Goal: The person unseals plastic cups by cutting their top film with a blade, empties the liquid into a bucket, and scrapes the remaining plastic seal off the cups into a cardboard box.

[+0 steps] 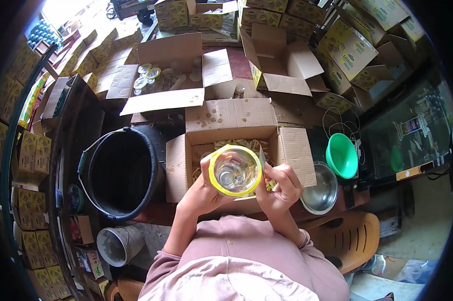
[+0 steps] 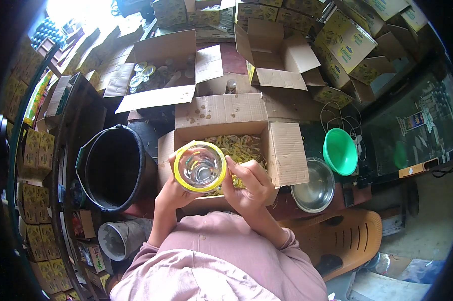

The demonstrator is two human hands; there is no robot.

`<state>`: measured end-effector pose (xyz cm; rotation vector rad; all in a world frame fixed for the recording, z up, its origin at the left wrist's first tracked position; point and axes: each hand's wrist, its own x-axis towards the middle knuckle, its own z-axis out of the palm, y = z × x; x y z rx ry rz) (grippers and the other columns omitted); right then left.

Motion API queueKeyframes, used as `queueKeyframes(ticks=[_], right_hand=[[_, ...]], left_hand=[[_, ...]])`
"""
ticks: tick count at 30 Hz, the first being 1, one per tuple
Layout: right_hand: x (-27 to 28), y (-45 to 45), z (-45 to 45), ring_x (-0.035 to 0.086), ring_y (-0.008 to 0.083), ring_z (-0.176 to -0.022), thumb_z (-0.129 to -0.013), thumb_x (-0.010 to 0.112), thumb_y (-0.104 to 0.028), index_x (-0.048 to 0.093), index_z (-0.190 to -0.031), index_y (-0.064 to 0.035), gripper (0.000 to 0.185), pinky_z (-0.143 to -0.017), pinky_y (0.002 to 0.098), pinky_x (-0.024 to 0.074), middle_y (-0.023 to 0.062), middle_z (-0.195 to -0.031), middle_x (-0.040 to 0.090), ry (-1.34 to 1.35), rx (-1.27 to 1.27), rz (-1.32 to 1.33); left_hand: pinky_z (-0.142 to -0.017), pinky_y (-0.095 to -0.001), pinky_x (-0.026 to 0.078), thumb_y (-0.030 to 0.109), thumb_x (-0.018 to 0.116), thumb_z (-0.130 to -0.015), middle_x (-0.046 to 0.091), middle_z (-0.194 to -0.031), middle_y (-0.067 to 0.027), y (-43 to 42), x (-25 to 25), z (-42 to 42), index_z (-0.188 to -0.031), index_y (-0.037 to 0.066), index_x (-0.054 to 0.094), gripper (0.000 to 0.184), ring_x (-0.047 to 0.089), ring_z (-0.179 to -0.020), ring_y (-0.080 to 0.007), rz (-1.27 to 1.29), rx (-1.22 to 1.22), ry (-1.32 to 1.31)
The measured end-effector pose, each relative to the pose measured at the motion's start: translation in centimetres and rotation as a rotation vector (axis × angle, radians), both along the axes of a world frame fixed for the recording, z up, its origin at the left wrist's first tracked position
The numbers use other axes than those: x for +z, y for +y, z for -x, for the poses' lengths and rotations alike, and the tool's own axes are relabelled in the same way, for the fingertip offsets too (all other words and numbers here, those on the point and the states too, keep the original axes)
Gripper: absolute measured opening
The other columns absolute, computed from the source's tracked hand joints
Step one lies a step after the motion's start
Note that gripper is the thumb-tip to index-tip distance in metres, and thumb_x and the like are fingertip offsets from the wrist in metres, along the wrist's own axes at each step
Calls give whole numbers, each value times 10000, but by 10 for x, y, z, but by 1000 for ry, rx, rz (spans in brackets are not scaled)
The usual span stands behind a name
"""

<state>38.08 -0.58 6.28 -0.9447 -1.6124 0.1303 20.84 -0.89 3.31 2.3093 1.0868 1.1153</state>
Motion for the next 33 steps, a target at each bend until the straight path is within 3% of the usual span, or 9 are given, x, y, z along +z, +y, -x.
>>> queueKeyframes(ticks=[8,17,22,26,33], right_hand=[[4,1,1,501,97,-490,-642,685,56,656,-817,-29,197,-451,207,415,38,-608,531,129,0,40],[-3,2,1,503,98,-498,-632,686,62,662,-842,-25,229,-455,218,416,41,-603,526,51,21,9],[-2,7,-1,499,91,-507,-635,686,63,659,-852,-21,234,-449,211,401,39,-608,530,86,116,99],[1,3,1,482,88,-539,-650,656,86,620,-816,1,189,-466,200,365,28,-630,510,118,153,117],[0,-7,0,491,89,-522,-654,662,63,617,-798,15,159,-465,200,393,43,-626,526,182,168,112]], left_hand=[[-938,-381,384,228,720,-722,419,-1193,-199,3,3,1,-1256,16,29,898,482,-1092,-326,2,-1,-24],[-938,-395,379,219,724,-716,427,-1185,-193,0,0,2,-1253,38,49,881,475,-1101,-329,35,-31,-21],[-935,-375,384,196,770,-639,421,-1175,-166,3,6,1,-1247,30,184,861,489,-1062,-307,173,-193,-299],[-891,-345,423,137,809,-563,380,-1144,-119,3,-3,-6,-1196,22,388,769,472,-1065,-251,57,32,-238],[-875,-332,434,121,815,-549,382,-1139,-118,3,-9,-10,-1179,33,398,761,479,-1037,-261,76,56,-337]])
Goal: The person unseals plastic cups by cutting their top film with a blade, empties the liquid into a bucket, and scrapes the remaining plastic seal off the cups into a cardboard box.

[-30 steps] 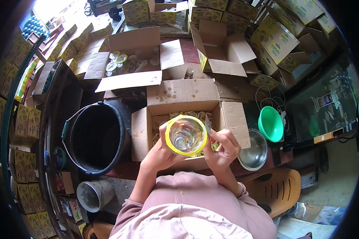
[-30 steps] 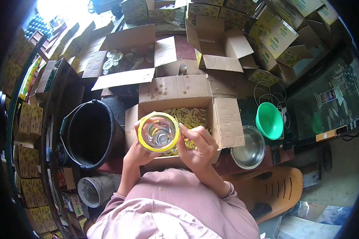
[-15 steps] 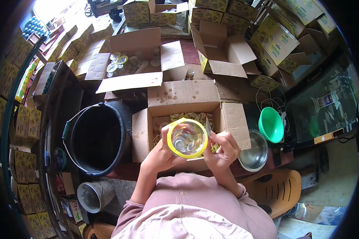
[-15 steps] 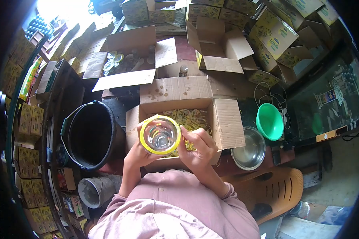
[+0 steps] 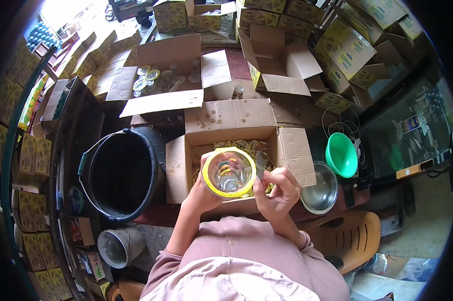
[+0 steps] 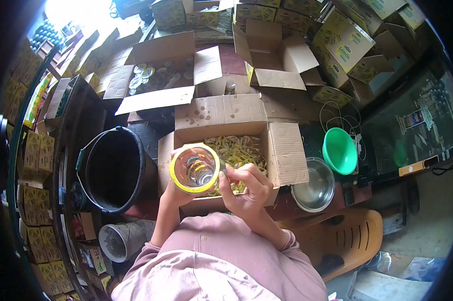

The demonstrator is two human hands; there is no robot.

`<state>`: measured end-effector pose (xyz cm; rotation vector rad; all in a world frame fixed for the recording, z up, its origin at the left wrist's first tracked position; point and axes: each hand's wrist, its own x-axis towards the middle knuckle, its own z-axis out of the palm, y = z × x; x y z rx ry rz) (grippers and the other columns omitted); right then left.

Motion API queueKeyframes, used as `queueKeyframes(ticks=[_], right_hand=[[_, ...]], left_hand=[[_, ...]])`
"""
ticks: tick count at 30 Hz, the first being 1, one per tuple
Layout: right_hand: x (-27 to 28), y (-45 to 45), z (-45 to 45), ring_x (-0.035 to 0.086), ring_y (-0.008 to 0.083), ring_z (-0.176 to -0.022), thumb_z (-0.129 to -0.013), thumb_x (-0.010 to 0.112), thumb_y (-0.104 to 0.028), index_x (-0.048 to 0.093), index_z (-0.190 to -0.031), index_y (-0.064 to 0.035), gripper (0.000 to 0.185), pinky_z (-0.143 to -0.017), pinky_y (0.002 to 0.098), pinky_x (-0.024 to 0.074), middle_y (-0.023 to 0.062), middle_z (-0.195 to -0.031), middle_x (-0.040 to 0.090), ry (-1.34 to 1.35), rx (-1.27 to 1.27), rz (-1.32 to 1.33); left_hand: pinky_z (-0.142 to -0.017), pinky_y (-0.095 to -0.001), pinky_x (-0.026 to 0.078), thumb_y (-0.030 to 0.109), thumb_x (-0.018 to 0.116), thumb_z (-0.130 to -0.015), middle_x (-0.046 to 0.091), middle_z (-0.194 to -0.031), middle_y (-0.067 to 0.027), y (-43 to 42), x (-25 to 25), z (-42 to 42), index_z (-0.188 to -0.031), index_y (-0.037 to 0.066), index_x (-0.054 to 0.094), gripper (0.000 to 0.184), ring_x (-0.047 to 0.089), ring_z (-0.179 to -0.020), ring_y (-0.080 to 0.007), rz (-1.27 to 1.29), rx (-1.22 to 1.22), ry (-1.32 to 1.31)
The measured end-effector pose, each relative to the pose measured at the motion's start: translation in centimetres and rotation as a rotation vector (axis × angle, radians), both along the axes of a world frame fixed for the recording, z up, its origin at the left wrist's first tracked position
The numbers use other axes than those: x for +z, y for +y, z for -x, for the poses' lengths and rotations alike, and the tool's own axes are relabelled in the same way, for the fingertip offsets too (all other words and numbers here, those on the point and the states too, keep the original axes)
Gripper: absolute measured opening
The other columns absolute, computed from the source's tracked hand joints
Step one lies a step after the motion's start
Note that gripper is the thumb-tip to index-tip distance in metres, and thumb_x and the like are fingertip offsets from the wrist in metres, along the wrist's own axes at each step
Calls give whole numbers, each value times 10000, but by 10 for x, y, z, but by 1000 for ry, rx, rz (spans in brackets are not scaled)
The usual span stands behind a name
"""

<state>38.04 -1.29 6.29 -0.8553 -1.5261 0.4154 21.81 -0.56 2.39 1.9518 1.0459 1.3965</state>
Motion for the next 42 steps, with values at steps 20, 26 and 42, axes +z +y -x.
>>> queueKeyframes(ticks=[20,26,42], right_hand=[[4,9,1,478,73,-532,-659,662,63,613,-802,0,163,-445,180,354,22,-625,502,-4,-79,10],[6,6,5,468,57,-524,-662,661,60,620,-799,-10,160,-406,175,309,16,-622,501,-38,-92,-9],[8,4,11,482,83,-467,-654,661,42,653,-834,-19,190,-424,204,395,30,-611,534,-112,-159,-59]], left_hand=[[-911,-339,427,22,749,-640,402,-1175,-97,5,4,-6,-1232,23,336,722,486,-1065,-193,199,-300,-392],[-917,-333,371,66,606,-793,387,-1168,-120,2,3,-13,-1292,3,236,624,452,-1081,-206,367,-259,-641],[-909,-319,410,-22,613,-750,384,-1165,-127,1,5,-12,-1293,29,216,674,463,-1090,-212,229,-250,-432]])
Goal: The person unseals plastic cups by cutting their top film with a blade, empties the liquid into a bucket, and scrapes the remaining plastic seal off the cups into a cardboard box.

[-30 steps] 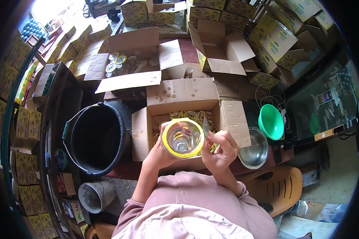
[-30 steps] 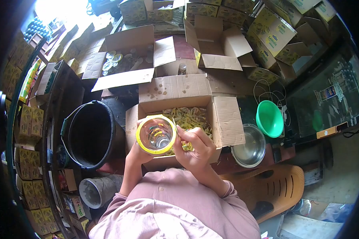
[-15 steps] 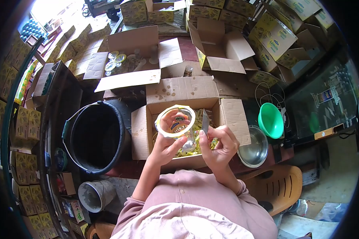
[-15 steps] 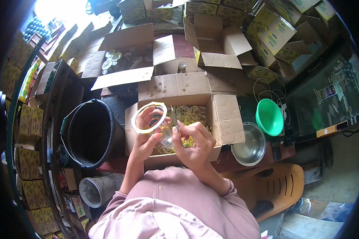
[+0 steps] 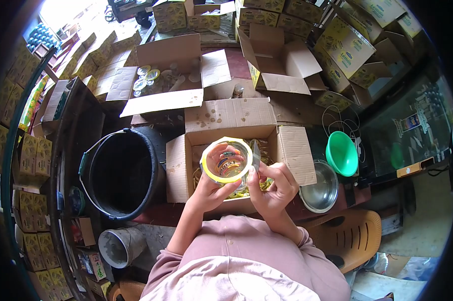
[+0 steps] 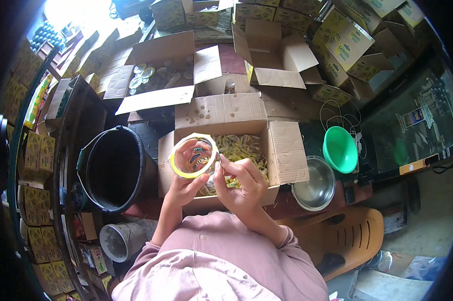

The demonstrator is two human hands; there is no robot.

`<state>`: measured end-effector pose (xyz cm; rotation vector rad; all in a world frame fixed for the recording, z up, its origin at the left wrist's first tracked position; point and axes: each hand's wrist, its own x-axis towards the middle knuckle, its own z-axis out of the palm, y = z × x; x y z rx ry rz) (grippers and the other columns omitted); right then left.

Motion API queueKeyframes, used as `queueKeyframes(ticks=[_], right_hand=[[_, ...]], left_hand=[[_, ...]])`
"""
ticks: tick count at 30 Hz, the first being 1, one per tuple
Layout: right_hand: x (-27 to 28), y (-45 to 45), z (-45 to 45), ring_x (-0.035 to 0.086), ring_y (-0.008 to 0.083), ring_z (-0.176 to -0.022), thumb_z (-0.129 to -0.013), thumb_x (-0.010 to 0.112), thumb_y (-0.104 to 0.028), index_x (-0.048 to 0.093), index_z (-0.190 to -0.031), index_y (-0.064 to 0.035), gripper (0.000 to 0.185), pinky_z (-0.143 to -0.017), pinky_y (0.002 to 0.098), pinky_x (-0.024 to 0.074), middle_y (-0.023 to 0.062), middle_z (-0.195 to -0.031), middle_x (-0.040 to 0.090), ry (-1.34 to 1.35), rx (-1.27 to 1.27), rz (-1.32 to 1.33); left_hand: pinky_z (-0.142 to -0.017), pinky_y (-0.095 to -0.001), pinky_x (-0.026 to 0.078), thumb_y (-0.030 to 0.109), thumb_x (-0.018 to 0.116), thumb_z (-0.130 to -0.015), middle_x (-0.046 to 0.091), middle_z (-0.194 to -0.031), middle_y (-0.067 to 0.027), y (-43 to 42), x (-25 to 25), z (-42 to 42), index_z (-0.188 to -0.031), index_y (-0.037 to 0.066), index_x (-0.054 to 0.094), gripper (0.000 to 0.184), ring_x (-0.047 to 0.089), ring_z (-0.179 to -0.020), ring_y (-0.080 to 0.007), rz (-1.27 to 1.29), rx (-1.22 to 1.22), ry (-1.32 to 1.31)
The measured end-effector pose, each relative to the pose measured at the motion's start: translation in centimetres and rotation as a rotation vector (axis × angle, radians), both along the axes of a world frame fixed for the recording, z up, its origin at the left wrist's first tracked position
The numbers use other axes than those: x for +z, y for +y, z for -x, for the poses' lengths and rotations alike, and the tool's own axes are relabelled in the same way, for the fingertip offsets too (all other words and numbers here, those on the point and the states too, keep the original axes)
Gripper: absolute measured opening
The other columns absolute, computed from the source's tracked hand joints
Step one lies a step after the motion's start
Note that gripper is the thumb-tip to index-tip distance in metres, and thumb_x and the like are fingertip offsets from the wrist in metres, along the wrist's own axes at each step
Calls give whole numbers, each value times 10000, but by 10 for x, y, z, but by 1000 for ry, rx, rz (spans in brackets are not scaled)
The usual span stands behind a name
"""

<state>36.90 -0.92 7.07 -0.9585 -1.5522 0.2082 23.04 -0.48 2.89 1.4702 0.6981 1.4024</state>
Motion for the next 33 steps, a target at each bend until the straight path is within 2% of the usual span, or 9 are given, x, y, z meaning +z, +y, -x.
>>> queueKeyframes(ticks=[6,15,16,20,23,33], right_hand=[[-3,2,-2,490,90,-476,-650,664,40,653,-842,-13,200,-432,208,405,34,-616,537,-20,-6,-29],[-2,7,-3,491,94,-492,-645,666,49,655,-865,-20,231,-443,213,400,39,-619,533,-44,-9,-1],[-2,8,-4,490,90,-496,-646,666,51,655,-865,-19,231,-445,212,398,38,-619,533,-41,5,20],[-3,12,-10,489,75,-508,-656,668,51,650,-859,-8,213,-448,203,390,30,-616,535,68,105,74],[-11,13,-11,473,64,-538,-647,663,67,627,-819,-5,190,-423,186,320,11,-620,498,144,89,59],[-5,1,-10,480,78,-514,-645,646,77,627,-821,-4,195,-422,195,341,26,-625,512,19,83,37]], left_hand=[[-899,-311,420,-21,647,-723,390,-1165,-119,1,-2,1,-1289,28,221,711,480,-1078,-199,-22,21,40],[-902,-323,417,38,719,-670,399,-1170,-124,1,-8,10,-1257,8,291,728,508,-1056,-213,-152,99,263],[-909,-331,410,42,729,-655,396,-1182,-127,0,-12,8,-1256,5,299,740,504,-1059,-220,-127,59,176],[-914,-334,406,30,719,-649,396,-1183,-127,1,-14,7,-1264,6,288,751,494,-1065,-223,-119,33,115],[-914,-330,404,11,689,-652,401,-1173,-122,0,-13,4,-1270,10,276,743,480,-1074,-216,-58,11,40],[-914,-326,409,18,683,-658,417,-1164,-120,1,-8,6,-1269,11,284,730,486,-1069,-215,-74,-1,73]])
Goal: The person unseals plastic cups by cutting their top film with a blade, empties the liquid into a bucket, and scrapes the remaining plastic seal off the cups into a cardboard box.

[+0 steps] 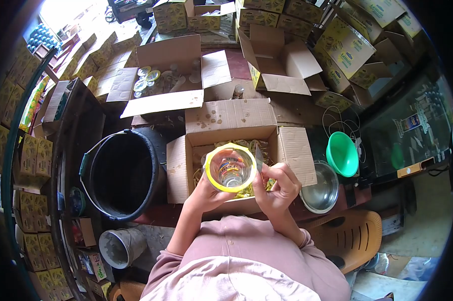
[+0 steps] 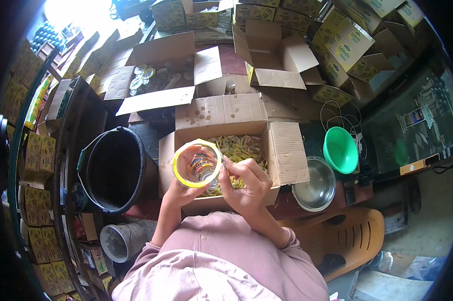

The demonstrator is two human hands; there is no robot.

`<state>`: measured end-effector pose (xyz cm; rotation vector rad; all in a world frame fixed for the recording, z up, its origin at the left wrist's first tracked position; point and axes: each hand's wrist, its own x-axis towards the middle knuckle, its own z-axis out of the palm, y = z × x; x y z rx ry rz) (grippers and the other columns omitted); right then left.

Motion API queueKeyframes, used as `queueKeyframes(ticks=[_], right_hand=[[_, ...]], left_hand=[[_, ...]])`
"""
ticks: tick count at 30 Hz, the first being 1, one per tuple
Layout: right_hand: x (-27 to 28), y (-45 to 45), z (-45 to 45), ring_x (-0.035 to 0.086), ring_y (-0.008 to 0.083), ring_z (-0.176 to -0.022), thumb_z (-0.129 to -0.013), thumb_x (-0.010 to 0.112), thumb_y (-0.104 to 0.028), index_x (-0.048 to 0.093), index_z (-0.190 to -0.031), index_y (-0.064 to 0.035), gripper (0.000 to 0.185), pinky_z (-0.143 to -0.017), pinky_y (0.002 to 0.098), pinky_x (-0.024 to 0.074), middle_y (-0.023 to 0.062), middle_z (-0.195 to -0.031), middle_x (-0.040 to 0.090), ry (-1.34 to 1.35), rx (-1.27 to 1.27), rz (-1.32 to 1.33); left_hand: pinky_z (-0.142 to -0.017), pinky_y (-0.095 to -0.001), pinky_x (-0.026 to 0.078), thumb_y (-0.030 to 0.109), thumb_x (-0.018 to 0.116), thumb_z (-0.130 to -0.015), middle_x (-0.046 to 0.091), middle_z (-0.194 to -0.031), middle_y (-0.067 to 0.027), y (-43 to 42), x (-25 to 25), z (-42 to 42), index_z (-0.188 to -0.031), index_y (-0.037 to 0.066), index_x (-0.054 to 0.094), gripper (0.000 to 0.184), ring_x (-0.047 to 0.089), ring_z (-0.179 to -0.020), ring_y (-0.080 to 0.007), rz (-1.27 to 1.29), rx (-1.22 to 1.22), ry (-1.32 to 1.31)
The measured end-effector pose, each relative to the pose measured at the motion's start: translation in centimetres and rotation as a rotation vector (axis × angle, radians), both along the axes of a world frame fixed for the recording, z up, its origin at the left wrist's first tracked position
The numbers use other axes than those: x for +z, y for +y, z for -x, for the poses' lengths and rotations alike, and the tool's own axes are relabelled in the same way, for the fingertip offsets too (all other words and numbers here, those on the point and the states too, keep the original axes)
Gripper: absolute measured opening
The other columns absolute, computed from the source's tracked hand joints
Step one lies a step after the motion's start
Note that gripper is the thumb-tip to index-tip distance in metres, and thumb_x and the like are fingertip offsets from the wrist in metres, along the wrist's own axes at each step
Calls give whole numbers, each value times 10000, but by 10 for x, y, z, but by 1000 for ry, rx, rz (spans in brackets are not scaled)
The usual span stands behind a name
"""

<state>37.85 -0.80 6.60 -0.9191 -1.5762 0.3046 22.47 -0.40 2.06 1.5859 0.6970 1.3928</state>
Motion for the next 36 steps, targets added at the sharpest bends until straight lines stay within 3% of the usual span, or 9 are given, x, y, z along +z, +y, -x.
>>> queueKeyframes(ticks=[5,14,20,26,32,36], right_hand=[[1,5,-1,492,83,-492,-644,670,56,654,-840,-11,208,-441,202,395,37,-611,534,26,21,17],[3,10,-5,505,87,-508,-631,675,63,655,-853,-19,237,-455,202,408,36,-624,540,1,71,15],[2,4,-2,518,93,-514,-644,678,53,648,-833,-9,201,-451,209,413,42,-625,546,71,52,42],[-1,-6,0,481,82,-505,-631,670,79,603,-776,-10,183,-405,199,335,27,-622,500,1,-18,-86],[-1,-7,5,478,87,-475,-629,677,53,613,-775,-24,177,-375,206,324,23,-605,505,-25,-29,-125],[-2,-9,6,530,135,-485,-623,670,56,645,-826,-2,212,-439,241,428,51,-628,553,-53,-67,-107]], left_hand=[[-921,-329,408,28,697,-658,424,-1179,-121,-2,3,3,-1262,10,309,719,490,-1073,-216,-5,1,51],[-943,-331,378,68,710,-605,426,-1185,-114,-1,4,10,-1259,22,325,760,456,-1106,-219,37,-135,88],[-931,-320,385,86,750,-628,426,-1176,-104,-1,3,-1,-1244,16,322,753,455,-1091,-192,133,-123,-137],[-909,-307,403,103,771,-645,427,-1150,-94,1,0,1,-1250,20,303,769,460,-1070,-180,180,-81,-148],[-897,-305,415,90,774,-647,423,-1154,-93,0,1,0,-1245,24,304,764,471,-1058,-178,120,-32,-120],[-891,-309,424,88,785,-631,426,-1150,-97,2,-1,-2,-1237,27,308,773,488,-1041,-182,80,22,-69]])
